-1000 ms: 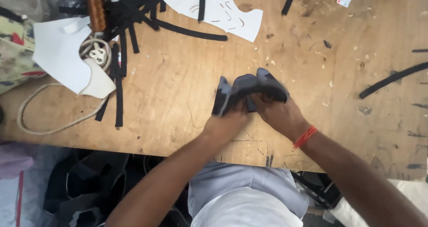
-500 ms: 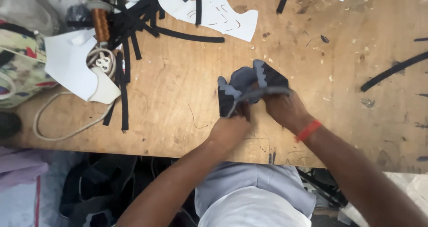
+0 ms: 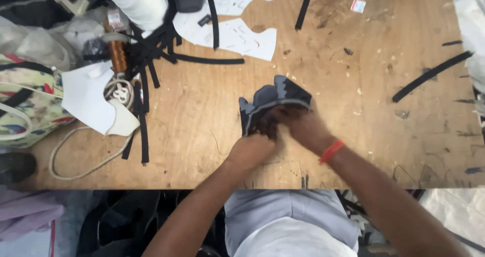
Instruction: The person works at a wooden workbench turning and shaping a black fabric shoe upper, repeatedly folding it and pressing a gray foam lining piece inside to fit it into place. They reposition the upper several times, working the lining along the edges by hand.
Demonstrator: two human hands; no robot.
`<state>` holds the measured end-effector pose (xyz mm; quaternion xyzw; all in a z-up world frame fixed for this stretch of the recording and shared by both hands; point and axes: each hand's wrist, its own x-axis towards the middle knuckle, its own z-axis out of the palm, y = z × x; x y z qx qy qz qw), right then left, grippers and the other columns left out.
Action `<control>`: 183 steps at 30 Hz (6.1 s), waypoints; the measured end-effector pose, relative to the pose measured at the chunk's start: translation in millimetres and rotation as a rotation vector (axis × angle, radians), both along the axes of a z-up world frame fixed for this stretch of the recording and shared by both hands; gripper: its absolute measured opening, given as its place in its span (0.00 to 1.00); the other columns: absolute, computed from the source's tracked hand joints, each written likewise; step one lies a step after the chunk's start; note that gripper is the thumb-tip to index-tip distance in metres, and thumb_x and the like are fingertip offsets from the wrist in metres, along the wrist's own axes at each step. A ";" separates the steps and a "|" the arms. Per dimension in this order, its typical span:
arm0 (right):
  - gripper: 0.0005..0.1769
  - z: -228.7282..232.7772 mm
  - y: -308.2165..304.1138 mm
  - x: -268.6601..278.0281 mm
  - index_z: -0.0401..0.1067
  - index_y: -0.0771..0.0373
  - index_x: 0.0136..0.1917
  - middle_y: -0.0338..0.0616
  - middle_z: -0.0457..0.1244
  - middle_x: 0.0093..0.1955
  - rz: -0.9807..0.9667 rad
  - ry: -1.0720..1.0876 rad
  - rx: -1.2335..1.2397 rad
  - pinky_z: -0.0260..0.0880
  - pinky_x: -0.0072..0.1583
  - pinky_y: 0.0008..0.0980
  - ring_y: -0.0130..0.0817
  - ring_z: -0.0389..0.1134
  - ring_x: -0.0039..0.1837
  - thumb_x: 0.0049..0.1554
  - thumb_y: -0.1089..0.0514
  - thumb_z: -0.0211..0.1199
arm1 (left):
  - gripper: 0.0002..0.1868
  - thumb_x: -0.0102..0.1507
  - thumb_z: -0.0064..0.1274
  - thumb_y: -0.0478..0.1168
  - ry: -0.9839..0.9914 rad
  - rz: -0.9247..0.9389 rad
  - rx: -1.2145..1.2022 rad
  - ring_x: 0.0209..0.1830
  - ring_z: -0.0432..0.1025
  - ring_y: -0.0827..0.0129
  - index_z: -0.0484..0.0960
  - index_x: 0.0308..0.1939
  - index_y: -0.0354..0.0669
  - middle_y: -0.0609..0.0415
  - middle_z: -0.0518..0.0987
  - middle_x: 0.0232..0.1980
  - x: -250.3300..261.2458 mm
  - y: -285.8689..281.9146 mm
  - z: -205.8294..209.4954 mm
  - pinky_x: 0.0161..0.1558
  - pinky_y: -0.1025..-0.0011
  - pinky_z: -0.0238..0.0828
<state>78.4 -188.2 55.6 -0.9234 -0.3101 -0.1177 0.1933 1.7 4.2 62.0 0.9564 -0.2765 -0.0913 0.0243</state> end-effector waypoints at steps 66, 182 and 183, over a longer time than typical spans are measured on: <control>0.14 18.2 37.2 -4.7 0.77 0.65 0.53 0.60 0.69 0.47 0.149 0.403 0.165 0.70 0.51 0.49 0.59 0.70 0.51 0.54 0.61 0.60 | 0.17 0.71 0.39 0.43 -0.028 0.536 -0.781 0.59 0.74 0.50 0.77 0.59 0.41 0.39 0.79 0.59 52.2 41.4 -21.9 0.60 0.57 0.70; 0.18 56.6 59.7 6.7 0.70 0.69 0.59 0.67 0.66 0.56 0.236 0.451 -0.016 0.68 0.57 0.51 0.63 0.67 0.59 0.56 0.63 0.57 | 0.26 0.61 0.50 0.46 -0.101 0.410 -0.654 0.54 0.74 0.40 0.78 0.56 0.29 0.32 0.80 0.53 15.3 52.1 -16.6 0.55 0.50 0.70; 0.18 52.9 63.2 7.0 0.70 0.68 0.60 0.66 0.66 0.56 0.222 0.438 -0.007 0.69 0.57 0.52 0.63 0.67 0.57 0.56 0.63 0.58 | 0.24 0.62 0.48 0.45 -0.009 0.492 -0.738 0.53 0.74 0.39 0.78 0.56 0.29 0.31 0.80 0.52 14.9 50.6 1.8 0.55 0.50 0.69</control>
